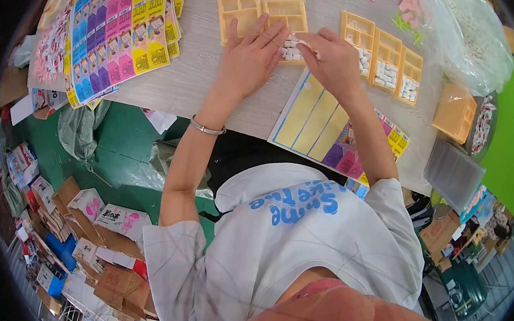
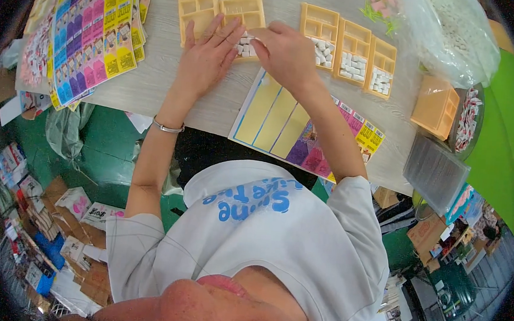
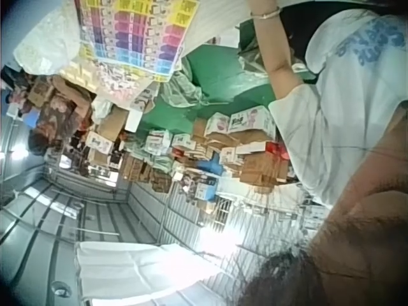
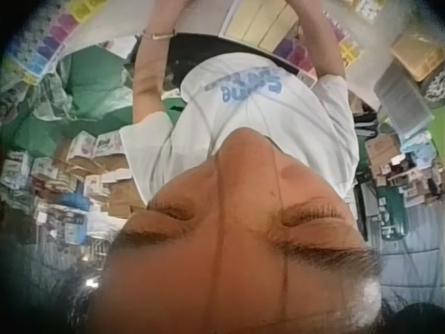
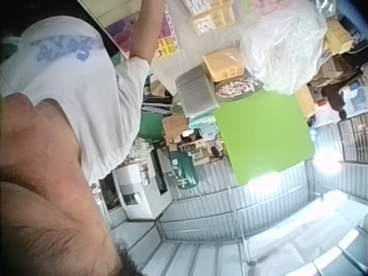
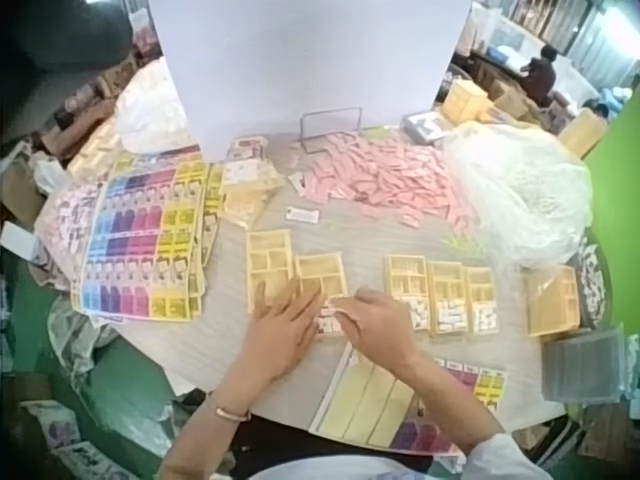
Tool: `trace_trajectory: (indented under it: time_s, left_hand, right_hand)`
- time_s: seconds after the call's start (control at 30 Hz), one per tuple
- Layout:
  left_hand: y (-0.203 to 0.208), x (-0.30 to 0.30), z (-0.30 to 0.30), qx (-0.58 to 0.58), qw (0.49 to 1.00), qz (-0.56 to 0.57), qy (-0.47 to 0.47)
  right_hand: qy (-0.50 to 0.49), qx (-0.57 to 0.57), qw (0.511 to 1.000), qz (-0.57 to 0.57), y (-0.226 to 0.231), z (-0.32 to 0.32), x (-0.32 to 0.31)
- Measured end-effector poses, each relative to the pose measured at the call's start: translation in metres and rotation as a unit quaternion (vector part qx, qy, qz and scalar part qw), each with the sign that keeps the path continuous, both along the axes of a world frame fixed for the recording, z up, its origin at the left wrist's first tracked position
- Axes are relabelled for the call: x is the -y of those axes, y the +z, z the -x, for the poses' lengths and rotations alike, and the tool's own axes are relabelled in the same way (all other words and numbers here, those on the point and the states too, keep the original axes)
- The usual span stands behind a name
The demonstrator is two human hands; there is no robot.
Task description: Packaging small toy pieces into plastic tray compartments and applying decorative labels.
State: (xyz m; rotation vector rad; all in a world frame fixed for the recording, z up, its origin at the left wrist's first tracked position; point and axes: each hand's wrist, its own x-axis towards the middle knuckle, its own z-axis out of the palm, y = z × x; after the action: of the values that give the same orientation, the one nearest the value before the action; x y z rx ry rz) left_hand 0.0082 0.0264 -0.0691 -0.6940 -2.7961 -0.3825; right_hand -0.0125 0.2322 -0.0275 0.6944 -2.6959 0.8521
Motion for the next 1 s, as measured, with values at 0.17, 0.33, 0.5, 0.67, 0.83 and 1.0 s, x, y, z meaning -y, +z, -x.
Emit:
trace_trajectory:
  time_s: [0.17, 0.33, 0.5, 0.67, 0.83, 1.0]
  left_hand:
    - [0.012, -0.014, -0.005, 0.03, 0.999, -0.007, -0.037]
    - [0.007, -0.018, -0.006, 0.059, 0.996, 0.009, -0.07]
    - [0.02, 0.012, 0.007, 0.028, 0.997, -0.071, -0.01]
    - [0.009, 0.019, 0.013, 0.01, 0.997, 0.057, -0.052]
    - [0.004, 0.021, 0.014, 0.015, 0.996, 0.067, -0.06]
    - [0.002, 0.024, 0.014, 0.017, 0.996, 0.057, -0.069]
  right_hand:
    - [-0.021, 0.044, 0.994, 0.095, 0.013, -0.03, -0.023]
    - [0.079, 0.083, 0.993, 0.002, -0.008, -0.057, -0.032]
    - [-0.031, 0.165, 0.962, 0.215, -0.002, -0.045, -0.036]
    - [0.006, 0.063, 0.991, 0.12, -0.013, -0.02, 0.006]
    - [0.061, -0.001, 0.998, 0.018, -0.023, -0.011, 0.02]
    - [0.06, 0.002, 0.998, 0.019, -0.02, -0.018, 0.019]
